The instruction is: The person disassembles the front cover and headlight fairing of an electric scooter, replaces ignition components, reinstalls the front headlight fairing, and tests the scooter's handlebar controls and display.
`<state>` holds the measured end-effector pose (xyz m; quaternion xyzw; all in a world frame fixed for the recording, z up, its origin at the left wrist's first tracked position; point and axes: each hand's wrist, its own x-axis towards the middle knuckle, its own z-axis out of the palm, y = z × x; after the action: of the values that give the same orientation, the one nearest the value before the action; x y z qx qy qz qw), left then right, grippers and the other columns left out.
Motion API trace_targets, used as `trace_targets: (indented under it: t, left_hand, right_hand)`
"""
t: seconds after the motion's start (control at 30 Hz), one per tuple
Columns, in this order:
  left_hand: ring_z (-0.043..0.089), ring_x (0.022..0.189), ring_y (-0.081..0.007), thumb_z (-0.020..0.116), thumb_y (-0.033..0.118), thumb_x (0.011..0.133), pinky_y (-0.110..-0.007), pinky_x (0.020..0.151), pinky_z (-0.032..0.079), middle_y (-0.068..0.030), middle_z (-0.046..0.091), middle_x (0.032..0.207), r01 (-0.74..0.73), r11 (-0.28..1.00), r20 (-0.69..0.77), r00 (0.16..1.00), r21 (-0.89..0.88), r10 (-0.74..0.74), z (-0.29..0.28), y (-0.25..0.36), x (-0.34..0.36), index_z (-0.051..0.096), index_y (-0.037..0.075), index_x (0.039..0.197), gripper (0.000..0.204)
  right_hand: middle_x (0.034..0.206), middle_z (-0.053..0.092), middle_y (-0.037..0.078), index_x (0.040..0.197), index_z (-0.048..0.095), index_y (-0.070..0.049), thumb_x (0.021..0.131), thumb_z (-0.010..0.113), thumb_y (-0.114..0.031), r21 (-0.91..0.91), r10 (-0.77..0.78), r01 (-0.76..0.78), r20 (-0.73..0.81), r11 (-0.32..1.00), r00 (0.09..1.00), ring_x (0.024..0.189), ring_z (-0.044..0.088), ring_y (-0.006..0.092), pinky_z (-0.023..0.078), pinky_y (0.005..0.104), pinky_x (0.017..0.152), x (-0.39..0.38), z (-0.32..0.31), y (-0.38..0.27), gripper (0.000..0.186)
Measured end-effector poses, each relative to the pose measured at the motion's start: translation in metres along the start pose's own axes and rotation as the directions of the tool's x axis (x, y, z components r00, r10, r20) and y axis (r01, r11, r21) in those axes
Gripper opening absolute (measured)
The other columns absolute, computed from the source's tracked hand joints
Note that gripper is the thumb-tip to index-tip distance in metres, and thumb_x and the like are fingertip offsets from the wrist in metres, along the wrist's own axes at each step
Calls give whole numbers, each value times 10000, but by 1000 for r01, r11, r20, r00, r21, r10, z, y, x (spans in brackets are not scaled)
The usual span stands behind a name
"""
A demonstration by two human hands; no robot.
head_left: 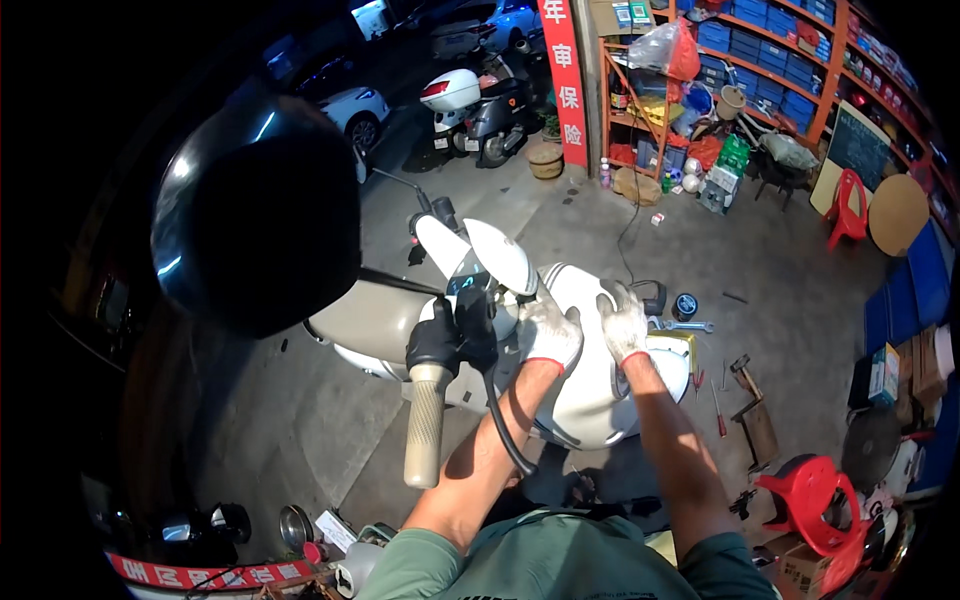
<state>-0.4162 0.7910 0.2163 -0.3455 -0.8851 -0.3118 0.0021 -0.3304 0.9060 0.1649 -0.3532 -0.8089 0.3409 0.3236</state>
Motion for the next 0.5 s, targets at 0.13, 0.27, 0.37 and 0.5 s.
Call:
trace_targets:
  t: [0.13, 0.27, 0.37, 0.5]
  left_hand:
    - [407, 1275, -483, 613, 272, 809, -448, 1089, 337, -370, 367, 1392, 8, 996, 90, 996, -85, 0, 0, 6, 2, 264, -83, 1437, 801]
    - [348, 1336, -466, 576, 344, 897, -438, 1125, 279, -359, 353, 1415, 63, 985, 6, 998, 159, -64, 49, -41, 5, 226, -69, 1462, 782]
    - [357, 1343, -438, 550, 352, 923, -432, 1124, 281, -340, 361, 1423, -59, 998, 55, 997, -36, 61, 44, -33, 6, 274, -34, 1461, 718]
    - [592, 1055, -456, 542, 350, 899, -487, 899, 472, -348, 564, 1183, -90, 985, 125, 990, 145, 72, 17, 4, 0, 382, -33, 1403, 653]
  right_hand:
    - [1304, 525, 201, 1202, 604, -101, 873, 558, -253, 17, 57, -57, -37, 998, 998, 1232, 470, 381, 390, 434, 1037, -5, -12, 4, 365]
    - [1252, 555, 190, 1194, 604, -113, 862, 564, -279, -38, 37, -38, -46, 999, 998, 1176, 498, 383, 410, 443, 1004, -2, 5, -3, 374]
    - [1206, 579, 175, 1174, 617, -131, 843, 571, -320, -122, 81, -87, -56, 989, 995, 1136, 513, 378, 412, 468, 978, 2, -3, 10, 383]
    - [1190, 586, 164, 1148, 626, -124, 837, 561, -320, -61, 104, -111, -118, 992, 988, 1174, 487, 374, 390, 485, 992, 0, -1, 16, 373]
